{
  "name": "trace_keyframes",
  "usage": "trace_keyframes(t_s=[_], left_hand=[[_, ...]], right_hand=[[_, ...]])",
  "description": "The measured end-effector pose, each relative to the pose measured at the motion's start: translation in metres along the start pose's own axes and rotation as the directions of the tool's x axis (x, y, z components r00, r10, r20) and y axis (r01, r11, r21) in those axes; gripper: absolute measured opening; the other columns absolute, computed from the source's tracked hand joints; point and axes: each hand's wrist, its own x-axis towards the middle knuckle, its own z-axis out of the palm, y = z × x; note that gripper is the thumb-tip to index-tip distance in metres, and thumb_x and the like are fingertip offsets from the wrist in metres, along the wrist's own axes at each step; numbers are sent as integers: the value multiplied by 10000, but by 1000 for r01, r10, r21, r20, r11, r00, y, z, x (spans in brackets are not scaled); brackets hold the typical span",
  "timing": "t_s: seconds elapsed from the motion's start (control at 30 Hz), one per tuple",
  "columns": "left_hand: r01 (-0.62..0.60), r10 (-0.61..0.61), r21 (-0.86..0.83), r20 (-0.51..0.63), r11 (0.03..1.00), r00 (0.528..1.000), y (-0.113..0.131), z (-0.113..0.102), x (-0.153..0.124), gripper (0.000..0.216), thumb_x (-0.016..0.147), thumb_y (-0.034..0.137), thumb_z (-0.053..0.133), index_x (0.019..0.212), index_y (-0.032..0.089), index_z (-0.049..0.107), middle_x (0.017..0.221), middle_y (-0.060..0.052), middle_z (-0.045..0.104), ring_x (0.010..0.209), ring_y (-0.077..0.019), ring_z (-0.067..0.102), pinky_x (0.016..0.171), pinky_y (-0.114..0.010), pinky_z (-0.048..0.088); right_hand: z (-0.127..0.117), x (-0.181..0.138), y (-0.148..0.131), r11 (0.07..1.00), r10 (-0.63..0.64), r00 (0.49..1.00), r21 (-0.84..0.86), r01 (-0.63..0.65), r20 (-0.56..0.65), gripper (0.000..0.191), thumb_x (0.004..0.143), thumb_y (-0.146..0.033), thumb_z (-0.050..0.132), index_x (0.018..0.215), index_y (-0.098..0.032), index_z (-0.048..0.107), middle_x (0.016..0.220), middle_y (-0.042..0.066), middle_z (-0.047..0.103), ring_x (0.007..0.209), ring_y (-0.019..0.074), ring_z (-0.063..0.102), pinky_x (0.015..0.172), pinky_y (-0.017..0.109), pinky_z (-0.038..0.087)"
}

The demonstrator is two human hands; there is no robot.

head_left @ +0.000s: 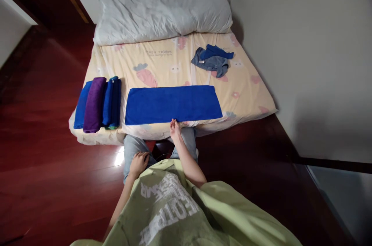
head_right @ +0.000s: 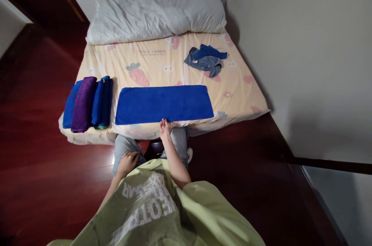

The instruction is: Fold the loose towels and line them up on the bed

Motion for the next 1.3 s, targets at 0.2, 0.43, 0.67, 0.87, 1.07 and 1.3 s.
trace_keyframes(t_s=[0.2,0.43,0.67,0.87,1.07,1.3], left_hand=[[34,-30,-94,46,995,998,0,-3,5,399,980,363,415,1137,251,765,1140,-96,787,1127,-315,722,1054,-446,519],[-197,165,-359,-119,912,979,39,-77,139,404,982,346,428,1091,190,784,1003,-88,803,901,-253,763,886,-360,593],[-334,304,-129,-207,934,930,104,-155,359,394,906,70,478,1160,115,776,1142,-125,782,1062,-209,725,1032,-308,527],[-163,163,-35,-10,986,987,129,-153,449,407,923,54,530,1288,65,709,1270,-211,716,1192,-257,678,1078,-328,492],[-66,72,-59,118,996,990,136,-153,482,427,904,113,655,1328,145,691,1190,-129,739,1091,-210,714,985,-254,531],[41,-14,-109,244,993,970,146,-160,488,308,899,181,737,1198,105,743,769,-74,723,669,-177,717,757,-254,568]], right_hand=[[4,8,-3,998,-1,1000,-57,1,10,106,1015,-243,558,1010,-242,664,1238,43,770,809,89,698,716,206,603],[-8,19,-9,995,33,997,-101,-26,66,66,983,-229,603,963,-246,663,1205,31,784,782,87,702,685,184,615],[-16,25,-3,991,50,995,-129,-39,83,70,976,-263,612,975,-254,681,1233,24,775,880,98,732,843,226,640],[-20,26,-4,987,83,995,-142,-74,58,70,955,-293,666,1014,-270,696,1319,25,749,918,109,732,824,235,636],[-17,19,-13,987,153,987,-53,-150,56,63,981,-227,619,981,-232,682,1287,50,767,650,51,629,662,147,571],[-10,12,-13,992,126,992,-7,-126,28,149,1038,-256,540,1037,-238,687,1370,57,726,608,49,582,619,153,553]])
